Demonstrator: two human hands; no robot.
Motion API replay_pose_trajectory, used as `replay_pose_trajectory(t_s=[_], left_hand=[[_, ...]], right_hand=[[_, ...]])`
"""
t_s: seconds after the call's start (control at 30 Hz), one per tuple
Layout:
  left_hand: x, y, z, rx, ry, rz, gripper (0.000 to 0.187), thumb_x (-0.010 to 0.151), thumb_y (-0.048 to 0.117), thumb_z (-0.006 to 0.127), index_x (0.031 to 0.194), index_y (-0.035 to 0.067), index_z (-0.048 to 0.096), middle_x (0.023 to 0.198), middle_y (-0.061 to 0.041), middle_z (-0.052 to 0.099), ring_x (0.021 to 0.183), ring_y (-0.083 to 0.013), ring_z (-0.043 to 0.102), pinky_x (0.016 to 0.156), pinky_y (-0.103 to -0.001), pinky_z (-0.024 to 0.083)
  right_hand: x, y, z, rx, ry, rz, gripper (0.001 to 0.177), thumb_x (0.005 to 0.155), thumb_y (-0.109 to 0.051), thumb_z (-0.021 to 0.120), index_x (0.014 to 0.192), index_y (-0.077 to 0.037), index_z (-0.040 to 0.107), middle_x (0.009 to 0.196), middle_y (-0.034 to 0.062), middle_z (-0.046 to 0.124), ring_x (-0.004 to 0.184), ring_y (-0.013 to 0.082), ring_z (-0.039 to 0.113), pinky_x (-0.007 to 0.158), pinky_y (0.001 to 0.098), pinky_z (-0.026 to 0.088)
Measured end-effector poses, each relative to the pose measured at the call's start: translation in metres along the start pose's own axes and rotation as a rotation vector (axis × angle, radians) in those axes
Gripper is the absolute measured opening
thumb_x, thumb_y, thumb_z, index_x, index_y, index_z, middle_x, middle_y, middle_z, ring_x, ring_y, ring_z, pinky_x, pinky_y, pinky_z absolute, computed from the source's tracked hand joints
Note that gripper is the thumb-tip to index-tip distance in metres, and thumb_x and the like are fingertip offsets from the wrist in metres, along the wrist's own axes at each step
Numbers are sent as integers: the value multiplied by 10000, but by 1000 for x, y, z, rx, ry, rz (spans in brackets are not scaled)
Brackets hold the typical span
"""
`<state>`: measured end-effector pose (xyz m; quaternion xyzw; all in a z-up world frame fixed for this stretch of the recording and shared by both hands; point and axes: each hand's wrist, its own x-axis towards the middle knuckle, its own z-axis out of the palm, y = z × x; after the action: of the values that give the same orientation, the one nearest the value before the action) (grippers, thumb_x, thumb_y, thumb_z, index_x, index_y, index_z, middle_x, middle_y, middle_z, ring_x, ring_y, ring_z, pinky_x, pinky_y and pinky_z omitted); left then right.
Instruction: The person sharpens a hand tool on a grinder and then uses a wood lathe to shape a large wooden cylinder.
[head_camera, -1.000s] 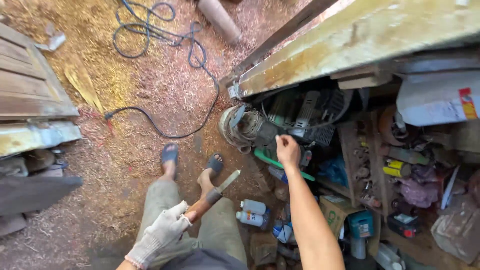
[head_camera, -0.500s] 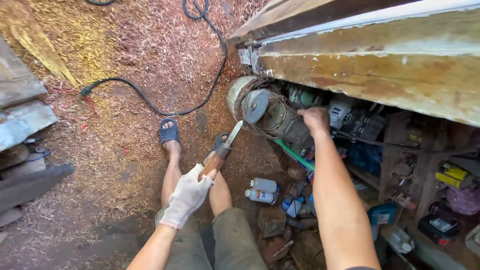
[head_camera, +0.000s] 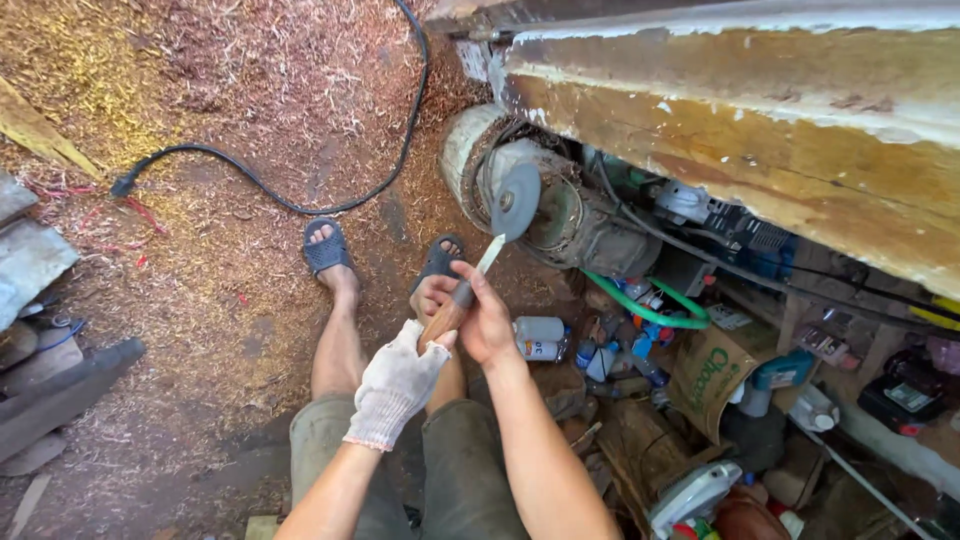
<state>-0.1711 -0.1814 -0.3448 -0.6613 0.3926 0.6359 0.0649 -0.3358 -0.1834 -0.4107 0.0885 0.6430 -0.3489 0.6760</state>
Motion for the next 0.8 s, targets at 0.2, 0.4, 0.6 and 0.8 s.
replay_pose_trajectory(t_s=[0.2, 0.4, 0.6, 0.8], left_hand=[[9, -2, 0, 46, -20, -23, 516, 882, 591, 626, 1055, 107, 578, 804, -245, 712, 813, -453, 706, 672, -568, 544], [10, 15, -5, 53, -36, -4, 536, 873, 603, 623, 1109, 124, 581, 795, -250, 711, 801, -453, 707, 674, -563, 546], [8, 20, -6, 89, -13, -8, 564, 874, 623, 620, 1114, 114, 578, 793, -240, 716, 793, -441, 712, 682, -550, 555], [5, 26, -8, 90, 28, -20, 558, 865, 621, 637, 1086, 110, 592, 783, -223, 719, 779, -422, 718, 674, -527, 563]], right_hand=[[16, 10, 14, 232, -70, 25, 291, 1024, -376, 562, 930, -105, 517, 734, 70, 550, 662, 237, 590, 666, 447, 548], [18, 0, 11, 234, -50, 7, 271, 1011, -334, 537, 866, -114, 478, 671, 47, 493, 605, 219, 538, 629, 444, 516], [20, -3, 12, 255, -91, 4, 248, 989, -315, 544, 851, -118, 483, 663, 38, 485, 605, 212, 526, 625, 439, 501], [18, -5, 13, 283, -98, 21, 236, 975, -313, 556, 843, -130, 490, 659, 29, 481, 604, 205, 522, 625, 432, 489]])
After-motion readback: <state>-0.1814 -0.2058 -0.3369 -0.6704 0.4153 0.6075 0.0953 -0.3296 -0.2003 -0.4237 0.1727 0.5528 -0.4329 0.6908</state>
